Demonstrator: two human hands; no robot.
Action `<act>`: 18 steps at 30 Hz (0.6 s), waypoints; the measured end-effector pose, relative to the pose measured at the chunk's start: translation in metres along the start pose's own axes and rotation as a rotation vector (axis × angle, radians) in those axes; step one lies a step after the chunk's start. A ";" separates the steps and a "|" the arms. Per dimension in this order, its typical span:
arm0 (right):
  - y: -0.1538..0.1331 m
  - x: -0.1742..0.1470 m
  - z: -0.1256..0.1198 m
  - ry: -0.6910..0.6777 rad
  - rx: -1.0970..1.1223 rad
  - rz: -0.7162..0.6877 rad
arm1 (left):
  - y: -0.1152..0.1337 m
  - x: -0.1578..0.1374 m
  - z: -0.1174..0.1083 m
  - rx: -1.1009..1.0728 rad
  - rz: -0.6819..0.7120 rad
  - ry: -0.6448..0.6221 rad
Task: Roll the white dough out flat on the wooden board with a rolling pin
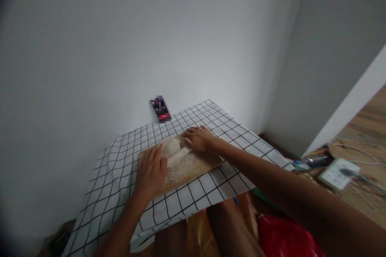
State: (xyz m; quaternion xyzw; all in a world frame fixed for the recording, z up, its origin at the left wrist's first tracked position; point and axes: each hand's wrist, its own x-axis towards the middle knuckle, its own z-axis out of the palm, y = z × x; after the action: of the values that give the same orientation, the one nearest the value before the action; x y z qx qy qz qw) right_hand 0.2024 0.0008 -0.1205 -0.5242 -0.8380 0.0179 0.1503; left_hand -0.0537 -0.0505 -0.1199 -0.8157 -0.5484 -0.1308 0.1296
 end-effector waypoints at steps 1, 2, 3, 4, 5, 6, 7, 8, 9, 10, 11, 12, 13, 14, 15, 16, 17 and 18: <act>-0.001 0.000 -0.002 -0.010 -0.014 0.010 | -0.001 0.000 0.001 0.002 0.007 0.004; -0.003 0.003 -0.005 -0.030 -0.029 0.020 | -0.002 0.000 0.002 0.001 0.010 0.003; -0.004 0.007 -0.008 -0.058 -0.046 0.035 | -0.004 0.001 0.003 -0.001 0.014 -0.002; -0.006 0.013 -0.011 -0.090 -0.061 0.054 | -0.006 0.003 0.004 -0.004 0.015 -0.010; -0.007 0.020 -0.015 -0.122 -0.072 0.072 | -0.009 0.005 0.006 -0.006 0.015 -0.021; -0.008 0.027 -0.018 -0.151 -0.077 0.088 | -0.011 0.008 0.008 -0.007 0.004 -0.035; -0.009 0.036 -0.020 -0.174 -0.077 0.099 | -0.014 0.011 0.010 -0.010 -0.020 -0.051; -0.008 0.044 -0.021 -0.190 -0.072 0.106 | -0.016 0.014 0.012 -0.016 -0.053 -0.067; -0.008 0.052 -0.021 -0.201 -0.067 0.109 | -0.018 0.017 0.013 -0.025 -0.089 -0.083; -0.007 0.058 -0.021 -0.212 -0.061 0.109 | -0.019 0.019 0.014 -0.036 -0.117 -0.096; -0.005 0.064 -0.019 -0.223 -0.056 0.110 | -0.019 0.021 0.015 -0.049 -0.137 -0.108; -0.003 0.068 -0.017 -0.231 -0.051 0.109 | -0.018 0.022 0.014 -0.062 -0.147 -0.121; -0.002 0.070 -0.015 -0.235 -0.045 0.107 | -0.017 0.022 0.013 -0.071 -0.147 -0.131; 0.000 0.070 -0.012 -0.233 -0.040 0.104 | -0.015 0.022 0.011 -0.076 -0.147 -0.137; 0.002 0.069 -0.010 -0.225 -0.036 0.101 | -0.013 0.022 0.009 -0.077 -0.151 -0.137; 0.003 0.066 -0.007 -0.213 -0.033 0.098 | -0.011 0.022 0.007 -0.074 -0.155 -0.130; 0.004 0.062 -0.005 -0.200 -0.032 0.094 | -0.009 0.021 0.005 -0.067 -0.156 -0.117; 0.005 0.056 -0.003 -0.190 -0.033 0.087 | -0.007 0.021 0.004 -0.054 -0.148 -0.100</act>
State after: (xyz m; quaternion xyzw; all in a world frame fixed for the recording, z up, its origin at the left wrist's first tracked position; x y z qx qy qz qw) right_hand 0.1845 0.0525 -0.1053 -0.5586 -0.8250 0.0604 0.0607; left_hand -0.0526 -0.0288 -0.1156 -0.7816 -0.6093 -0.1140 0.0698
